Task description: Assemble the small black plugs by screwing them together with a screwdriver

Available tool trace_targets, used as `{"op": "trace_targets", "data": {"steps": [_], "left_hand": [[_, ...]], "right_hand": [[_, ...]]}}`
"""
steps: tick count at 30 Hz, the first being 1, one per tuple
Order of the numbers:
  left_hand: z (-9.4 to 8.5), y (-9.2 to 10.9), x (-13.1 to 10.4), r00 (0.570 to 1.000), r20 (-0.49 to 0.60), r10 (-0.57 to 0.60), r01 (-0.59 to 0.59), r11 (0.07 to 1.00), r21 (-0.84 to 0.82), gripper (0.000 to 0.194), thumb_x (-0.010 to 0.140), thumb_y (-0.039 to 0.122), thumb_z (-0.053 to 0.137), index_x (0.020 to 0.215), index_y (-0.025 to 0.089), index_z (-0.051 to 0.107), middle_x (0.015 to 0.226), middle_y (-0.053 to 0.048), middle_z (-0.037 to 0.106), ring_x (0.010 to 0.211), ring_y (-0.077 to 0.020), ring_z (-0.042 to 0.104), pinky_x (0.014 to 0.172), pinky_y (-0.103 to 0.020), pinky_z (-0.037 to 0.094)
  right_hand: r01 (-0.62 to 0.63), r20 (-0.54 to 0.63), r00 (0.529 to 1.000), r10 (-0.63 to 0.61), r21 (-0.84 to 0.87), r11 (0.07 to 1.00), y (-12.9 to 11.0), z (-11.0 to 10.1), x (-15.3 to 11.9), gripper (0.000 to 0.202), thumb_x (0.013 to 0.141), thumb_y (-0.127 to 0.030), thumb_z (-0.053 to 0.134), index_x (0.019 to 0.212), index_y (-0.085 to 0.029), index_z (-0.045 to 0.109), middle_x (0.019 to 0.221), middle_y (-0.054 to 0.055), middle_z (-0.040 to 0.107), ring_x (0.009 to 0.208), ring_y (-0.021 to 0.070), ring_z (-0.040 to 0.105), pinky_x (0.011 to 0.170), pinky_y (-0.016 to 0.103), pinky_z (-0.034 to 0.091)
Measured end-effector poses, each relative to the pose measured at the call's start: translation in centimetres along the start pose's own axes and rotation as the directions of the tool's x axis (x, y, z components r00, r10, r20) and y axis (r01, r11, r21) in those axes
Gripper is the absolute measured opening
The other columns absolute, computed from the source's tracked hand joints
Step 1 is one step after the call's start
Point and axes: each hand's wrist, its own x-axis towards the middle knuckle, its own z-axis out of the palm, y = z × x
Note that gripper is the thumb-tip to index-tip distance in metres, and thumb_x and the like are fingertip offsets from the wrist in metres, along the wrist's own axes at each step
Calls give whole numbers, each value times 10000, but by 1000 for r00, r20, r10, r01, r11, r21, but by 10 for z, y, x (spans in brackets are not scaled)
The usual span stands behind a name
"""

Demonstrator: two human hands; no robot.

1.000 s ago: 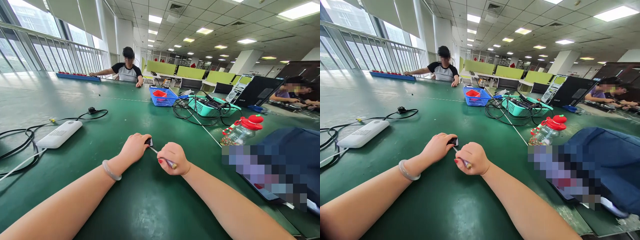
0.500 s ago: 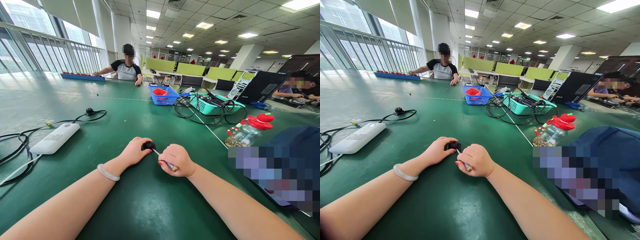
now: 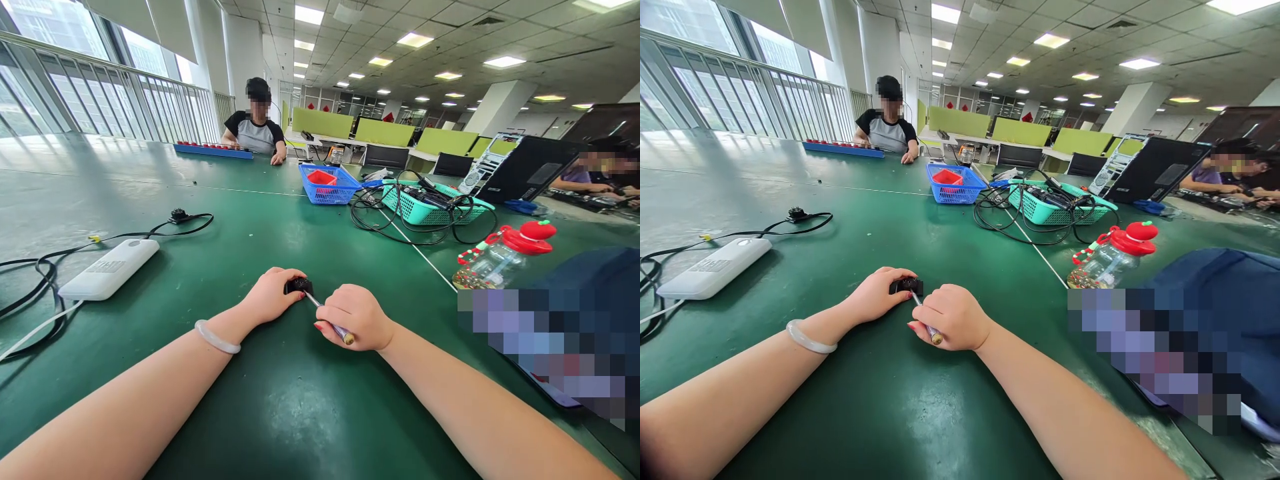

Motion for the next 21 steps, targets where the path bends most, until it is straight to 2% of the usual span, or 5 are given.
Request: {"op": "trace_targets", "data": {"steps": [15,21], "left_hand": [[-1,1,1,1000,9,6,-6,1000,-11,375,797,333,590,1168,286,620,1164,-27,661,1175,-254,516,1040,-422,430],[-2,2,2,1000,10,-11,11,1000,-12,386,798,290,598,1184,292,613,1181,-22,658,1187,-252,515,1048,-417,424]], "right_hand": [[5,82,997,-2,-36,999,1,-3,1,201,910,-238,502,738,-183,591,594,-17,522,557,124,402,564,273,283],[-13,169,985,17,-22,1000,1,0,2,198,911,-245,496,751,-183,594,628,-9,531,574,126,413,566,276,285]]}}
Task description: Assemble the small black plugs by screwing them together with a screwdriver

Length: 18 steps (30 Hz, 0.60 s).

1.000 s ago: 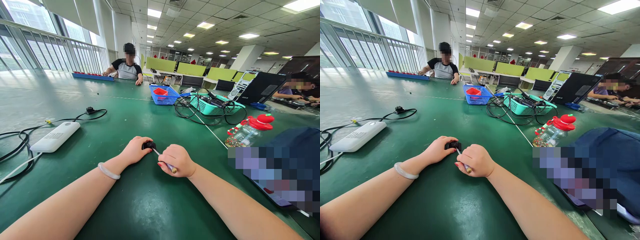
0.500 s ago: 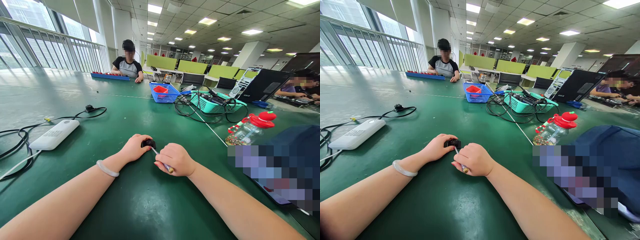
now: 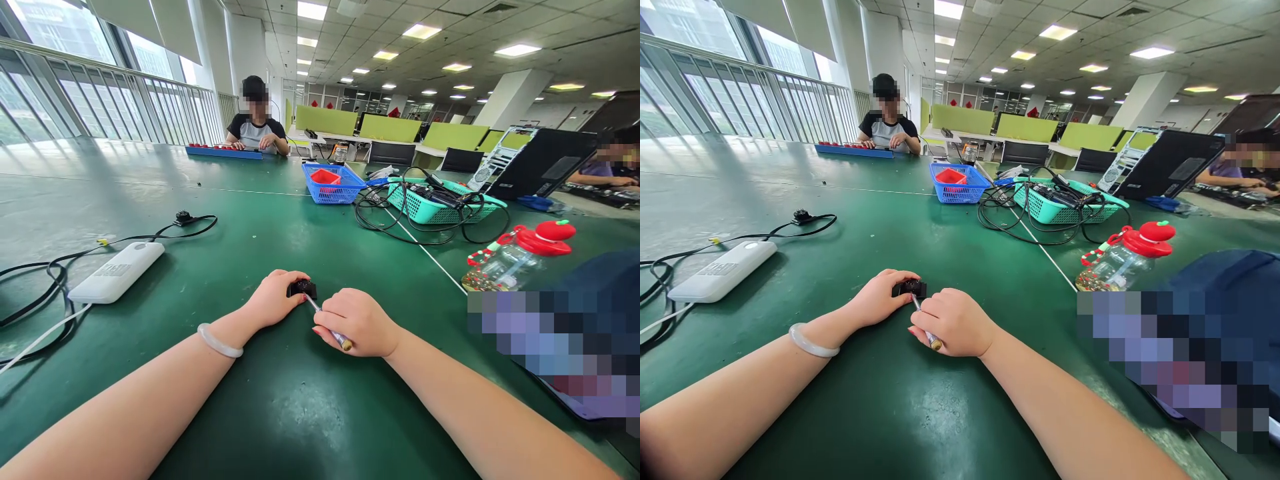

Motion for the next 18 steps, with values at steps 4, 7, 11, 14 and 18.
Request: {"op": "trace_targets", "data": {"steps": [4,7,11,14,18], "left_hand": [[1,-1,1,1000,-13,-11,11,1000,-11,384,784,252,606,1167,256,604,1163,-28,664,1151,-244,537,1023,-397,443],[1,-3,1,1000,-17,-16,16,1000,-22,336,779,262,613,1114,246,609,1126,-27,669,1107,-244,553,989,-401,461],[1,-5,1,1000,-19,-4,3,999,-38,316,786,298,625,1099,256,610,1114,-23,670,1107,-246,548,987,-408,455],[2,-5,2,1000,-17,-1,0,999,-44,314,791,312,629,1100,262,609,1120,-19,669,1120,-245,539,1000,-412,444],[2,-4,2,1000,-10,-5,4,999,-39,310,792,317,625,1099,273,613,1117,-14,669,1130,-249,535,1006,-411,439]], "right_hand": [[-9,20,1000,9,8,1000,0,2,0,171,898,-222,506,763,-181,603,650,-3,543,588,127,423,577,273,291],[-30,0,1000,30,20,999,0,2,-1,150,889,-200,509,775,-183,605,652,-3,547,594,127,430,584,271,299],[-39,-47,998,39,11,999,0,1,0,158,878,-175,503,757,-185,604,626,-7,547,579,127,425,572,277,305],[-46,-62,997,47,10,999,0,0,0,153,874,-174,506,755,-186,601,621,-8,552,576,127,428,564,282,311],[-42,-79,996,43,21,999,1,-1,-1,144,870,-168,514,753,-189,596,612,-13,555,572,126,435,560,283,324]]}}
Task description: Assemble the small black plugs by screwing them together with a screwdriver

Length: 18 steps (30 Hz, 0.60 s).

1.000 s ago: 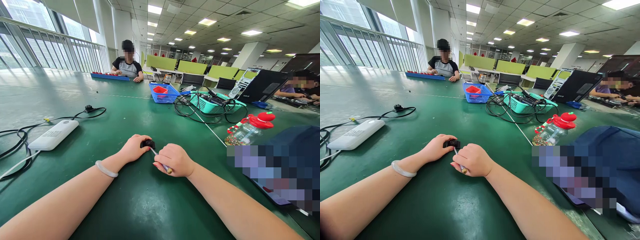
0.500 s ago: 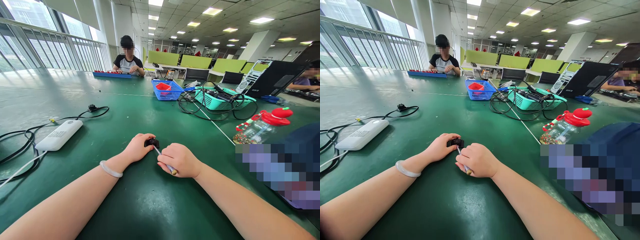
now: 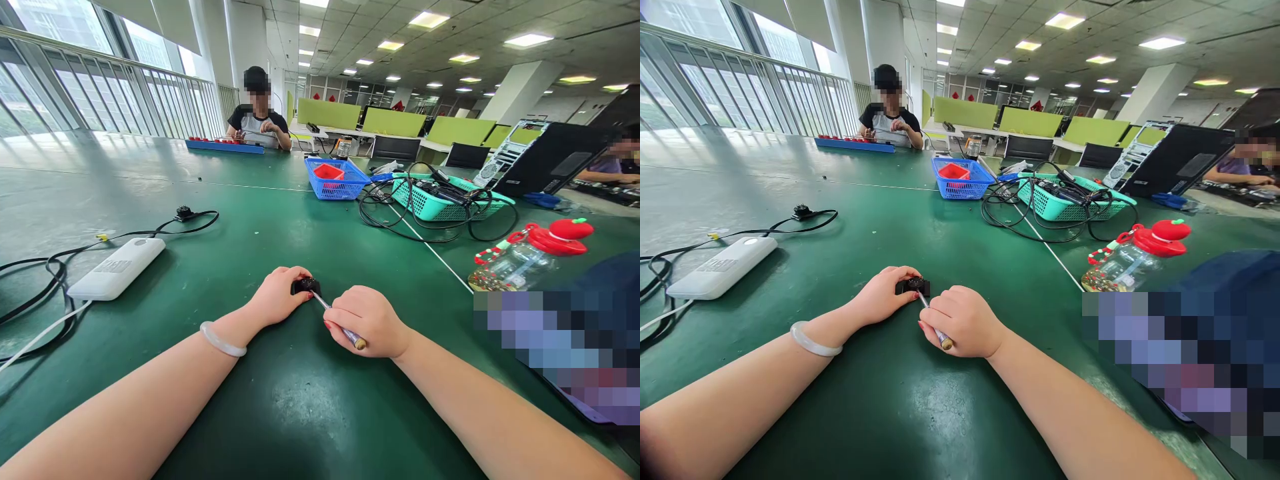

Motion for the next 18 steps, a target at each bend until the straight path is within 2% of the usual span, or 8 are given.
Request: {"op": "trace_targets", "data": {"steps": [8,18], "left_hand": [[0,-2,1,1000,2,-2,2,1000,0,311,790,321,615,1099,288,622,1107,-9,669,1134,-254,536,1006,-409,443],[0,-3,1,1000,14,6,-6,1000,-6,318,803,331,613,1118,283,615,1123,-19,663,1128,-250,530,1001,-418,446]], "right_hand": [[-12,22,1000,12,33,999,3,2,-2,109,895,-208,537,811,-185,604,653,-8,573,605,127,476,578,280,347],[-38,-19,999,39,64,997,2,2,-2,104,876,-165,538,794,-191,597,639,-15,572,586,123,482,571,278,358]]}}
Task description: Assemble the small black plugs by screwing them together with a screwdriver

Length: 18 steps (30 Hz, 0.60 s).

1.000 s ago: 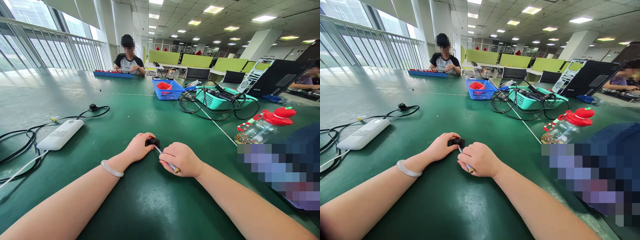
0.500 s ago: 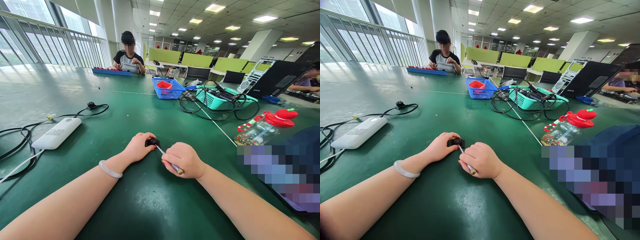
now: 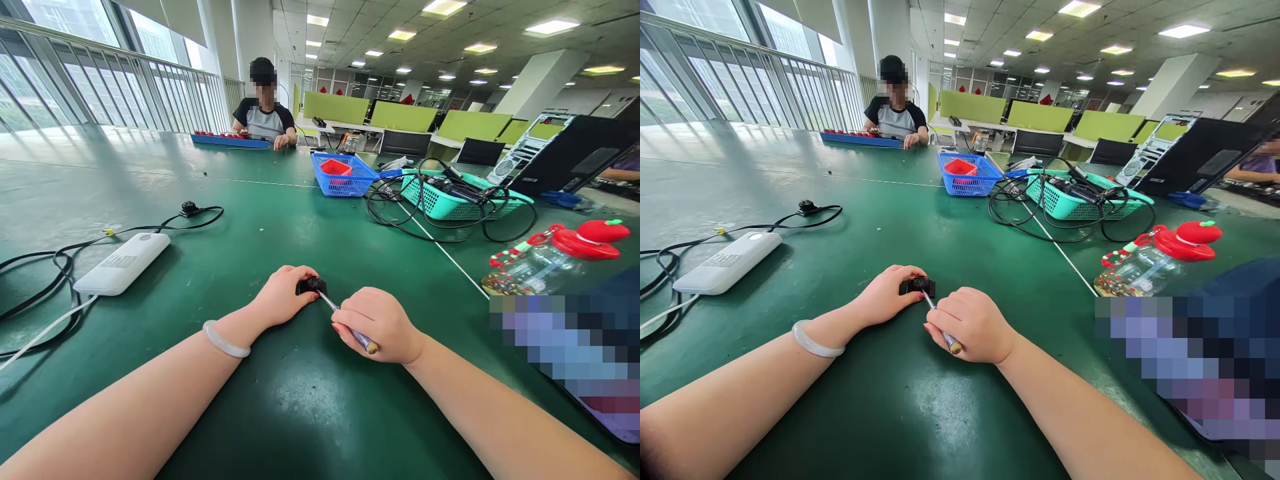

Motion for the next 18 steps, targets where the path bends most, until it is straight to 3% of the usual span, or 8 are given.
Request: {"op": "trace_targets", "data": {"steps": [13,18], "left_hand": [[2,2,-1,1000,-3,-24,24,1000,9,429,797,316,639,1221,307,570,1142,-13,669,1157,-241,529,1001,-399,451],[1,2,-1,1000,2,4,-4,1000,16,357,812,319,619,1168,301,597,1172,1,661,1169,-245,517,1022,-411,429]], "right_hand": [[-17,-26,1000,17,-18,1000,1,0,-2,144,892,-170,520,774,-195,598,654,0,601,591,124,503,565,279,365],[-43,-38,998,43,-7,999,3,0,-3,148,881,-163,506,770,-197,597,641,-1,601,576,125,501,559,280,365]]}}
